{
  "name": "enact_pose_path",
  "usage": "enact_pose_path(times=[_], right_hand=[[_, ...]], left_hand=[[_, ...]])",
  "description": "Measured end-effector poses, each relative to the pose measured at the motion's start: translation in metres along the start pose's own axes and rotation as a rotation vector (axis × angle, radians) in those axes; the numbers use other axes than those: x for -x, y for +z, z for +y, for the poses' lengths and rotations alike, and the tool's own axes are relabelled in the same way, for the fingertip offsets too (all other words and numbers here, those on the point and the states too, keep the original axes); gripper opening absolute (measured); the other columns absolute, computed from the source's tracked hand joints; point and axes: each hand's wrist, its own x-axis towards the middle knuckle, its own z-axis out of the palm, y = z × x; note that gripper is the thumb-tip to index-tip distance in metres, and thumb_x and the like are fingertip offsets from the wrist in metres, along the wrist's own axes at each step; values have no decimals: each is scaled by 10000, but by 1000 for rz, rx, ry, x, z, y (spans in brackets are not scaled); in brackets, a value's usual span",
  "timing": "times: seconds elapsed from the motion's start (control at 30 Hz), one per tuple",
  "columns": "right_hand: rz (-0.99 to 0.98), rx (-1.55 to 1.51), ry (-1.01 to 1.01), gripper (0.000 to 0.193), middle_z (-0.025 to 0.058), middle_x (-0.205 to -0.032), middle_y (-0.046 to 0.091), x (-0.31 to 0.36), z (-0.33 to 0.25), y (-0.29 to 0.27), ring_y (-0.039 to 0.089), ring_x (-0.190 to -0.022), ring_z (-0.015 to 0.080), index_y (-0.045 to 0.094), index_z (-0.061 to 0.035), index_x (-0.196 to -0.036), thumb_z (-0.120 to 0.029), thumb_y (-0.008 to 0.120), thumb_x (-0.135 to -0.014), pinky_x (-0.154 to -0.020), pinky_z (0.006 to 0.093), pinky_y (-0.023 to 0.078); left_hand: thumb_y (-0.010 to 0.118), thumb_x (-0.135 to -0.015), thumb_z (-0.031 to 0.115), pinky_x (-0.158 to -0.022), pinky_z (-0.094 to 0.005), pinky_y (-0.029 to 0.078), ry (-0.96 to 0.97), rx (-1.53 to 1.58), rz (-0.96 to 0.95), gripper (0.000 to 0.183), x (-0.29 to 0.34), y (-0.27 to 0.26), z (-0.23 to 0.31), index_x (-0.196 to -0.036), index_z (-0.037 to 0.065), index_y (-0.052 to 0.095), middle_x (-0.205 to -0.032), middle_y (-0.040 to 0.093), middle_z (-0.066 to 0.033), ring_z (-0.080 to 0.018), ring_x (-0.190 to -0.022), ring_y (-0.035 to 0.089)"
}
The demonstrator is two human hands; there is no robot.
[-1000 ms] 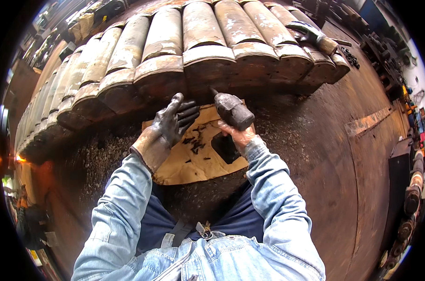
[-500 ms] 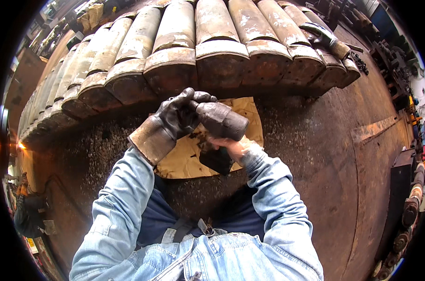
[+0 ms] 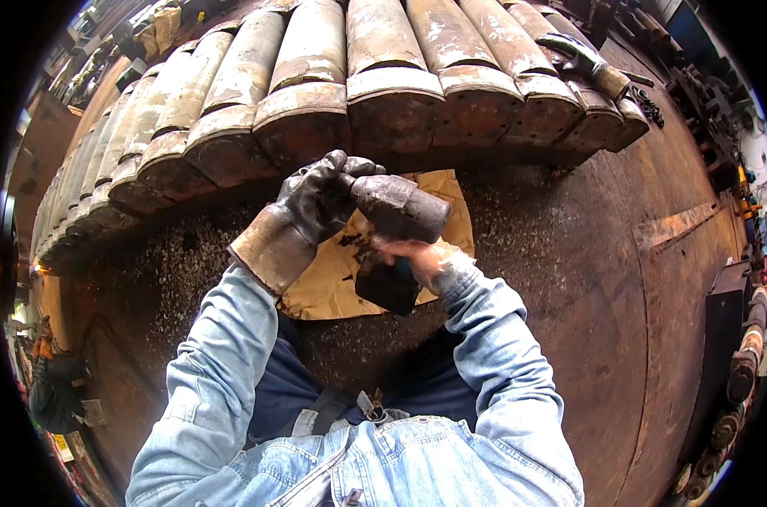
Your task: The person uses a cordless impact wrench to tighten bolts on a row of large metal components resting on the floor. They guide the tool onto each bolt head with their gloved hands and apply torque to them one at a time.
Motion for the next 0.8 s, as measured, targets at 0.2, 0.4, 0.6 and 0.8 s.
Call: enact_pose_path(times=[0.2,0.4,0.6,0.8], right_hand=[[-51,0,-32,387,45,-1033,666,-5,2,7,552,-781,158,624,-42,-1260,-74,746,-893,-742,331,478],[-19,-26,-46,404,43,-1001,656,0,-4,10,569,-774,162,622,-42,-1262,-35,742,-877,-726,325,485],[-12,-60,-34,305,29,-963,651,-5,6,10,562,-793,144,660,-57,-1170,-25,750,-880,-700,308,469],[14,-64,-22,417,52,-1029,672,-5,5,11,573,-774,158,619,-39,-1276,-24,736,-876,-712,320,490]], left_hand=[[580,-953,144,-1018,-393,522,-534,1185,219,216,-4,-4,-2,-1097,-3,646,-1177,688,-176,-277,-1139,640],[508,-1041,203,-1027,-370,514,-622,1475,317,272,-5,2,22,-1108,-25,640,-1190,696,-168,-280,-1135,646],[581,-939,44,-948,-288,563,-395,674,226,232,3,-13,22,-1131,33,710,-1130,747,-76,-199,-1051,704],[516,-954,96,-890,-262,564,-476,1021,234,275,-2,1,6,-1127,55,726,-1118,747,-57,-181,-1020,699]])
